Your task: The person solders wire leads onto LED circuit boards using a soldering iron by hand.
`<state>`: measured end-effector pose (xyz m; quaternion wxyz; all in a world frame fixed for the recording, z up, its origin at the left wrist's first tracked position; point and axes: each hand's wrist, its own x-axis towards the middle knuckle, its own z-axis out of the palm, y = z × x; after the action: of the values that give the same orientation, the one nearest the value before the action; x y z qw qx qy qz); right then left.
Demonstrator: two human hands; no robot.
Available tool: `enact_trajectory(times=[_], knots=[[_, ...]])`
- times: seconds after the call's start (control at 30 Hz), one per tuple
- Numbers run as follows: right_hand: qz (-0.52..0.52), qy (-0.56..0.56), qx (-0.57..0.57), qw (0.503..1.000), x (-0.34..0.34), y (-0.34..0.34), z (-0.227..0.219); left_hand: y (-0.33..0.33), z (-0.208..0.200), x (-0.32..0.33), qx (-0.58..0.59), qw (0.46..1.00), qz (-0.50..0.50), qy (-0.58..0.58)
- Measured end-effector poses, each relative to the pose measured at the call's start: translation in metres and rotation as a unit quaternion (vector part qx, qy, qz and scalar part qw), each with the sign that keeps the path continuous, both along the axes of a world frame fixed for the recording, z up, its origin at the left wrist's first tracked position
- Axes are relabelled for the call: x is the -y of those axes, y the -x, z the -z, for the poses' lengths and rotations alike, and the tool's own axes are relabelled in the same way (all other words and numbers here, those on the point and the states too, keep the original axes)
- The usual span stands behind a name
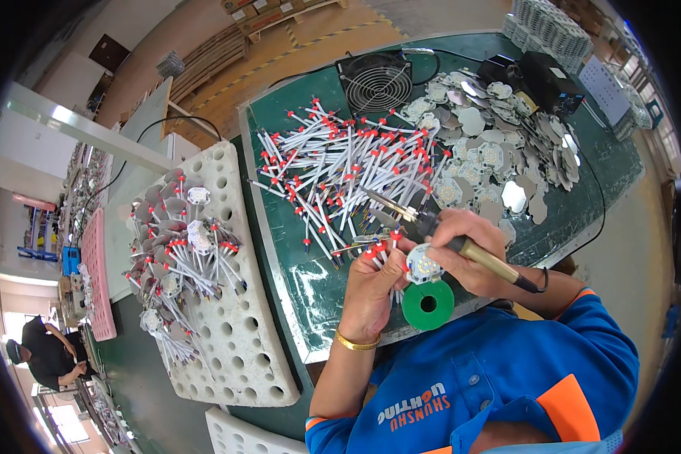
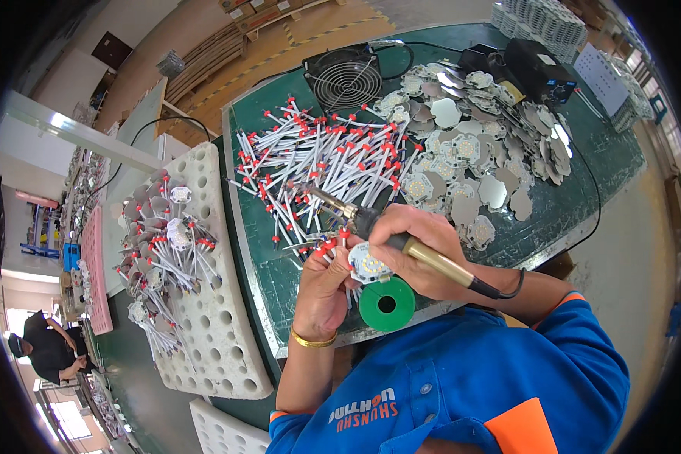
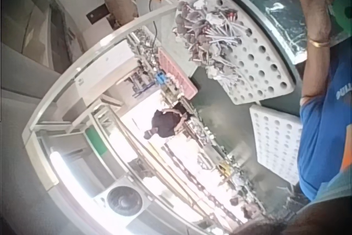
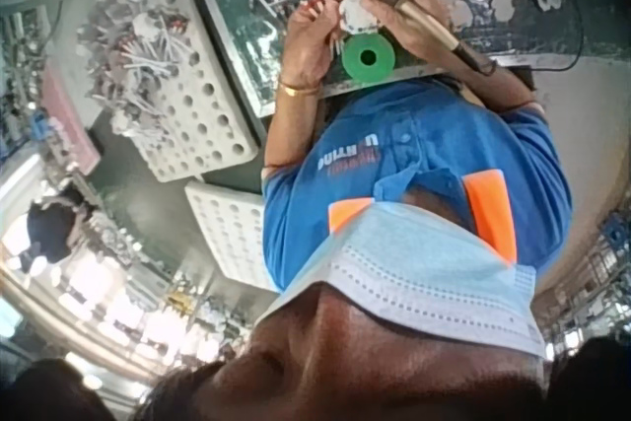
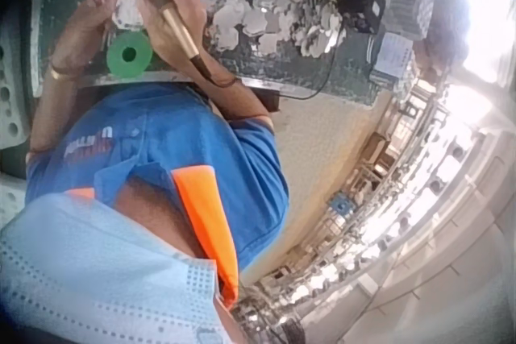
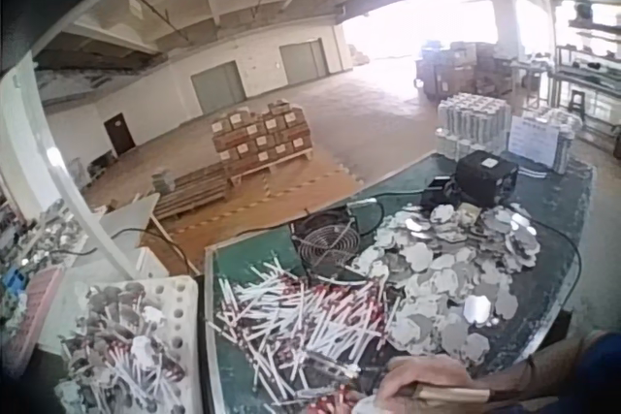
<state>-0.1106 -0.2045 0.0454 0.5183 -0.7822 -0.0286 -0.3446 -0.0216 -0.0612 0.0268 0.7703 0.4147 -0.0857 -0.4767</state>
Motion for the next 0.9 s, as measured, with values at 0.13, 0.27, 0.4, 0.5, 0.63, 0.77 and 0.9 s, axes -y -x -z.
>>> enact_trajectory(times=[0.13, 0.27, 0.4, 0.5, 0.63, 0.77, 0.9], knots=[[0.073, 0.095, 0.021, 0.993, 0.013, -0.007, 0.008, -0.003, 0.008, -0.001, -0.015, 0.999, -0.009, -0.035], [0.128, 0.152, 0.004, 0.98, 0.049, -0.005, 0.013, -0.011, 0.018, -0.008, -0.04, 0.997, -0.066, 0.022], [0.178, 0.213, -0.08, 0.958, 0.074, 0.007, 0.028, -0.024, 0.025, -0.017, -0.152, 0.981, -0.077, 0.091], [0.129, 0.322, -0.183, 0.92, 0.075, 0.009, 0.028, -0.026, 0.027, -0.017, -0.177, 0.976, -0.08, 0.102], [0.12, 0.407, -0.169, 0.89, 0.067, 0.001, 0.036, -0.026, 0.027, -0.012, -0.201, 0.972, -0.076, 0.099], [0.116, 0.404, -0.206, 0.884, 0.069, 0.0, 0.045, -0.028, 0.025, 0.0, -0.147, 0.98, -0.112, 0.071], [0.096, 0.391, -0.206, 0.892, 0.069, 0.001, 0.039, -0.04, 0.026, 0.024, 0.017, 0.991, -0.126, -0.036]])
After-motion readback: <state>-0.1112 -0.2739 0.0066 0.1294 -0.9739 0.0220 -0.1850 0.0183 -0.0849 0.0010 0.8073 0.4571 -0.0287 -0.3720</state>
